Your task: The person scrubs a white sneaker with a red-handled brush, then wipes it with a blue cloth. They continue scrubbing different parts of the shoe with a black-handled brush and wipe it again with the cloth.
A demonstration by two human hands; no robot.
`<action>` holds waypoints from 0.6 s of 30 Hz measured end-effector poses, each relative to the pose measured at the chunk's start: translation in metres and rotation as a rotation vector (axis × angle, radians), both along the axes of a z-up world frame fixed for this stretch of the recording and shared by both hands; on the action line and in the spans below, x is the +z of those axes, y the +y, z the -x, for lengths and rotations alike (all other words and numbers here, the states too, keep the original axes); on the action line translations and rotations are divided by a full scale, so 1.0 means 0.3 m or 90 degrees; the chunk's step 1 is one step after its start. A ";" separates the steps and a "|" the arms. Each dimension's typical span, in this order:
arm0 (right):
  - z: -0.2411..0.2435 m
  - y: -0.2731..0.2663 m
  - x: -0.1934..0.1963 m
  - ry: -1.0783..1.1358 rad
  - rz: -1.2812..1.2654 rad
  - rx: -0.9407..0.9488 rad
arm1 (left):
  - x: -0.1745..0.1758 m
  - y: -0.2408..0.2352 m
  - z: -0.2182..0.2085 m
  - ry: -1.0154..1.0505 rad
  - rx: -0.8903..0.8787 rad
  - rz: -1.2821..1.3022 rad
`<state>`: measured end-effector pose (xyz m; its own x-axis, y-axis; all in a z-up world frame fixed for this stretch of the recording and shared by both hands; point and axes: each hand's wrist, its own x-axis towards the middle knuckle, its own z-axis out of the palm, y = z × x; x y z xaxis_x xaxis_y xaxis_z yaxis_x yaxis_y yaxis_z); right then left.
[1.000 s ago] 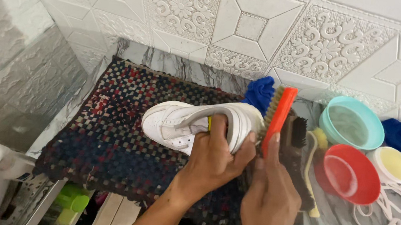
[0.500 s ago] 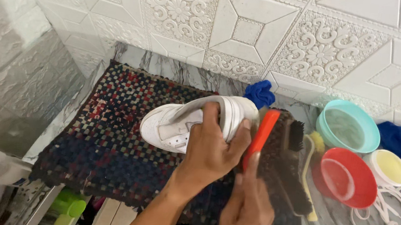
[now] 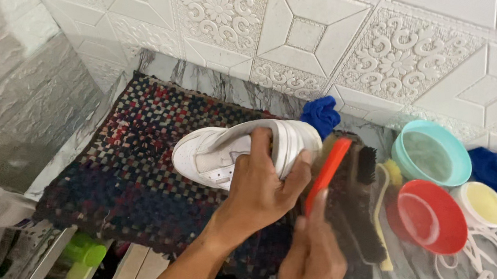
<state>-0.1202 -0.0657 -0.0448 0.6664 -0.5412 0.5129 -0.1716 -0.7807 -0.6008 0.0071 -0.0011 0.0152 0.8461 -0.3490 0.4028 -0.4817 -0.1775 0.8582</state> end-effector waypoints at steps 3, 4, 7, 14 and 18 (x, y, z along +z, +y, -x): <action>-0.060 -0.050 0.051 -0.087 0.091 -0.007 | 0.019 -0.003 0.030 0.055 0.009 -0.020; -0.042 -0.011 0.032 -0.088 0.093 -0.007 | 0.035 0.002 0.023 0.054 0.009 -0.019; -0.017 0.066 -0.009 -0.015 -0.025 0.018 | 0.073 0.014 -0.004 0.072 0.050 0.096; -0.057 0.016 0.036 -0.116 0.069 0.022 | 0.080 0.008 0.023 0.049 0.037 0.095; 0.001 0.100 -0.104 0.018 -0.072 0.026 | 0.099 0.020 0.001 0.067 0.034 0.152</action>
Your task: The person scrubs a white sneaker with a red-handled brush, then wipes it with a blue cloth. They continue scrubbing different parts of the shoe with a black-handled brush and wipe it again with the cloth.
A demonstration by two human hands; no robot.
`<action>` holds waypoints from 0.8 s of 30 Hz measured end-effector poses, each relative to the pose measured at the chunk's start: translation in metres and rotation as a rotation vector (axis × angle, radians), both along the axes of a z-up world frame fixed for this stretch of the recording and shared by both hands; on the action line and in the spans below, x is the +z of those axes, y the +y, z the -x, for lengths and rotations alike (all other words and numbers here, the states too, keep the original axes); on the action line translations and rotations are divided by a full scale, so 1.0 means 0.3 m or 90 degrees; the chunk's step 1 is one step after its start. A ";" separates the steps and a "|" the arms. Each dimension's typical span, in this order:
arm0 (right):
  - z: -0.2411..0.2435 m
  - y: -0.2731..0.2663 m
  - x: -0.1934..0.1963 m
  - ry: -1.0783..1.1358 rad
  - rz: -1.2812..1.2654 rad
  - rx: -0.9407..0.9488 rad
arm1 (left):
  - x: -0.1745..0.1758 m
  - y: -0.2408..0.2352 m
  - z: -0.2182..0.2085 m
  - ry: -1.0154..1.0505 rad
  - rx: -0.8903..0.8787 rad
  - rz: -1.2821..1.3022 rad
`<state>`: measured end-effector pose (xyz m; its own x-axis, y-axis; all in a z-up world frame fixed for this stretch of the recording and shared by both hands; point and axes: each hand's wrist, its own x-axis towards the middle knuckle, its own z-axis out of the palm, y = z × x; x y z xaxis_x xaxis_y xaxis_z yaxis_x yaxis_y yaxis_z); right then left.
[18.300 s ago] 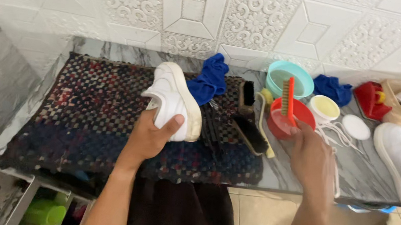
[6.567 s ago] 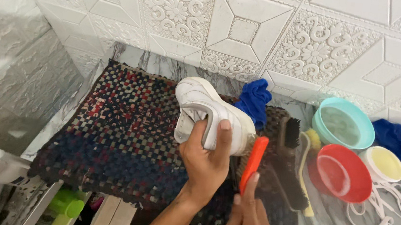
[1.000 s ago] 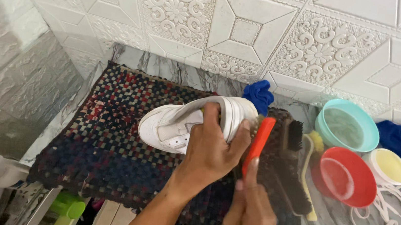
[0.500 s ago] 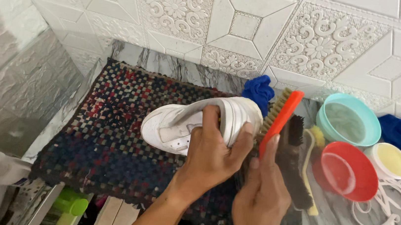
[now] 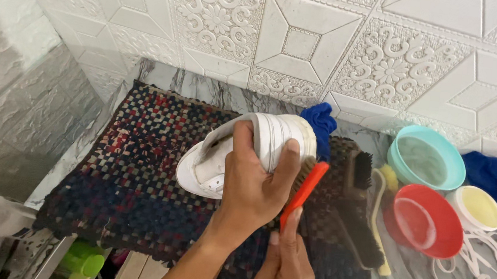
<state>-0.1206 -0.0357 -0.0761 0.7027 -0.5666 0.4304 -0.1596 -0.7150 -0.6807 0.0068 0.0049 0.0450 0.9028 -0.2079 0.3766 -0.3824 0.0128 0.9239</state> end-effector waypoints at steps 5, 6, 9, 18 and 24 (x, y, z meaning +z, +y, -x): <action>-0.055 -0.117 0.116 -0.124 0.124 -0.024 | -0.041 -0.022 0.042 -0.032 0.022 -0.039; -0.073 -0.129 0.122 -0.162 0.155 -0.045 | -0.048 -0.027 0.053 -0.048 0.034 -0.047; -0.033 -0.006 0.017 -0.069 -0.016 0.002 | -0.007 -0.004 0.021 0.001 0.019 0.017; -0.054 -0.038 0.105 -0.164 0.189 -0.037 | 0.052 0.004 0.039 -0.031 0.062 0.073; -0.056 -0.091 0.198 -0.167 0.208 -0.034 | 0.057 -0.007 0.047 0.068 0.034 0.016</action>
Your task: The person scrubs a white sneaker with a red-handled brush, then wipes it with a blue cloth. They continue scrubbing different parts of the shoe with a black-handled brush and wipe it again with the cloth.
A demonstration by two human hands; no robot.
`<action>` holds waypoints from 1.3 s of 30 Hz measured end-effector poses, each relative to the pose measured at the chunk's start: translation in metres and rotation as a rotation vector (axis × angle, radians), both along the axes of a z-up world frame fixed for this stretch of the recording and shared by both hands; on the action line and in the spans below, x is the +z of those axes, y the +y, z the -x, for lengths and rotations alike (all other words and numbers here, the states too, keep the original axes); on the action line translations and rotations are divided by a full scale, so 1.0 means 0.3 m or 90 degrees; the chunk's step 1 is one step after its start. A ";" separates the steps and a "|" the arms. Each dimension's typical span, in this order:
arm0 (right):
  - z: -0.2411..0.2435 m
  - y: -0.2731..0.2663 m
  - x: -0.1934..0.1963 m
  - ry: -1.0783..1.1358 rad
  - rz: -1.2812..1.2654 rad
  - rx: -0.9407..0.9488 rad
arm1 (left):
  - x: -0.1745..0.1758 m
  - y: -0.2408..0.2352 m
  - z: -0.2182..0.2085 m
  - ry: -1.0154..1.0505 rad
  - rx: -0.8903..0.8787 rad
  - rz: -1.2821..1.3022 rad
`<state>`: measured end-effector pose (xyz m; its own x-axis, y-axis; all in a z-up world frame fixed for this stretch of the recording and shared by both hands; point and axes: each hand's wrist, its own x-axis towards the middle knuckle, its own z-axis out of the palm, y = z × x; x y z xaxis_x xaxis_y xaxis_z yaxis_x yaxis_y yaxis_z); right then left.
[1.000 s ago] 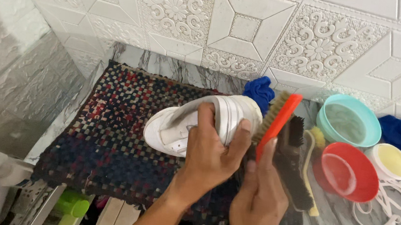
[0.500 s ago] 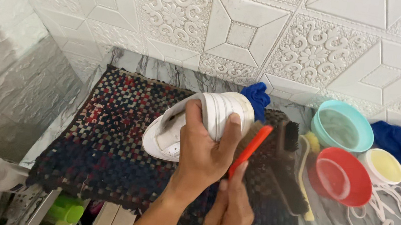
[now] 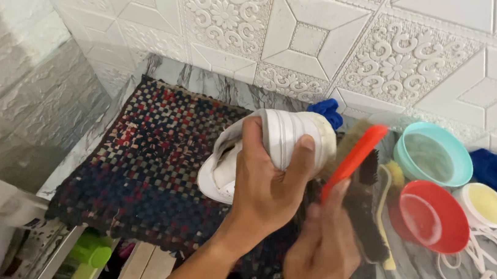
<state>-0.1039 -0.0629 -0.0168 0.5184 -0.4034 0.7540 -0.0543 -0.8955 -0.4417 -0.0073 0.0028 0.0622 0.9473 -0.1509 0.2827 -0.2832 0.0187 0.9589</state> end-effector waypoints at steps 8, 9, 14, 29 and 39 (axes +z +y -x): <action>0.023 0.046 -0.132 0.112 -0.092 0.018 | -0.001 0.000 -0.030 -0.052 0.027 0.068; 0.020 0.031 -0.079 0.049 -0.040 0.029 | -0.004 -0.003 -0.020 -0.058 0.024 0.073; 0.007 0.056 -0.176 0.063 -0.042 0.002 | -0.003 -0.006 -0.025 -0.048 0.025 0.084; 0.238 -0.523 0.110 0.306 -0.223 -0.225 | -0.031 0.085 -0.262 -0.305 -0.062 -0.349; 0.132 -0.934 0.107 0.620 0.091 -0.390 | 0.015 0.048 -0.225 -0.339 -0.055 -0.266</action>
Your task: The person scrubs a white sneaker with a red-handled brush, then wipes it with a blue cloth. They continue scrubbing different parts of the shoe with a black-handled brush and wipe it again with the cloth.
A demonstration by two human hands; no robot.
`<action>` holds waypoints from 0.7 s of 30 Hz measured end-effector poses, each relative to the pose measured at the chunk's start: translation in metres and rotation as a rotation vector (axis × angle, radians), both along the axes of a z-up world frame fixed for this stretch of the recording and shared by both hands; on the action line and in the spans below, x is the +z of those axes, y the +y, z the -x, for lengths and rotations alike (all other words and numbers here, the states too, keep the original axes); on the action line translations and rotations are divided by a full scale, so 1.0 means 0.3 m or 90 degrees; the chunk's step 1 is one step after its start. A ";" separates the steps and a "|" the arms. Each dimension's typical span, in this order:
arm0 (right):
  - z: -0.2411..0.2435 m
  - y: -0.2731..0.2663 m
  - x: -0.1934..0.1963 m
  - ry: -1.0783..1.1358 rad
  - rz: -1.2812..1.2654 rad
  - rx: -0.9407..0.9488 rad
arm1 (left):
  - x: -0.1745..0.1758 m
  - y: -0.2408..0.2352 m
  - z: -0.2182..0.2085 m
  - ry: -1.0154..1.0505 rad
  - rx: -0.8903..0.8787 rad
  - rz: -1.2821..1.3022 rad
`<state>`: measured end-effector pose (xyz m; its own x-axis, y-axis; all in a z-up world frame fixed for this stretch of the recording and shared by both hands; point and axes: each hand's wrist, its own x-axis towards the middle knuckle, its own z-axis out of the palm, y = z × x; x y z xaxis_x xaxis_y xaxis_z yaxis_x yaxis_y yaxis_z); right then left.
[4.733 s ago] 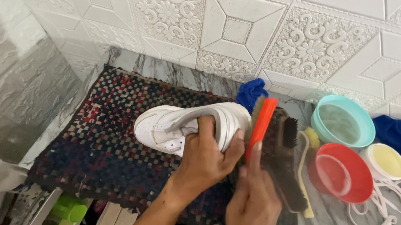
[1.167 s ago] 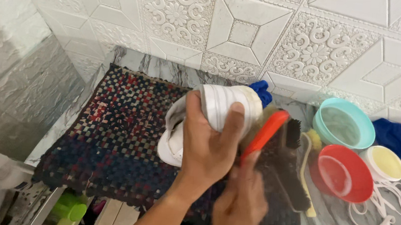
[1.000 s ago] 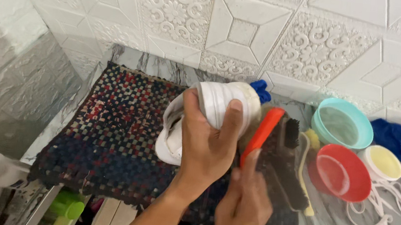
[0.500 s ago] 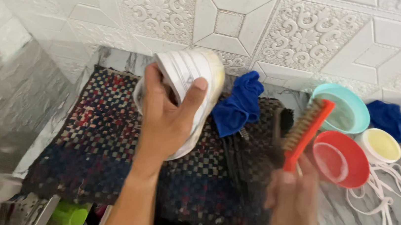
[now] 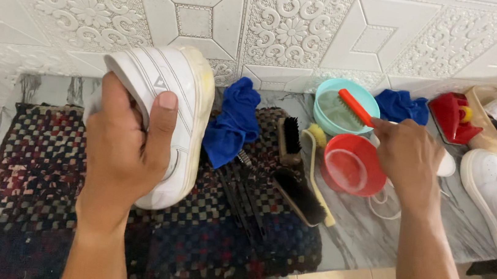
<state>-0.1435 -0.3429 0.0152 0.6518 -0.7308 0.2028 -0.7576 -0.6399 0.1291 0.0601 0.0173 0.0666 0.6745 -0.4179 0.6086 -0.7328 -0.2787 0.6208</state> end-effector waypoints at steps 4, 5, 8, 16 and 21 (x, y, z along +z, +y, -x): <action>-0.086 -0.069 -0.035 0.046 -0.004 0.012 | -0.028 -0.005 -0.019 0.026 -0.014 0.023; -0.097 -0.085 -0.052 0.075 0.000 0.009 | -0.025 -0.010 -0.018 0.071 -0.018 0.053; -0.116 -0.060 -0.011 0.083 -0.047 -0.028 | -0.023 -0.015 -0.035 0.113 -0.053 0.110; 0.094 0.152 0.149 -0.039 -0.121 -0.122 | 0.000 -0.033 -0.123 0.241 -0.003 0.014; 0.197 0.242 0.130 0.124 -0.139 -0.216 | 0.011 -0.039 -0.149 0.277 -0.123 0.027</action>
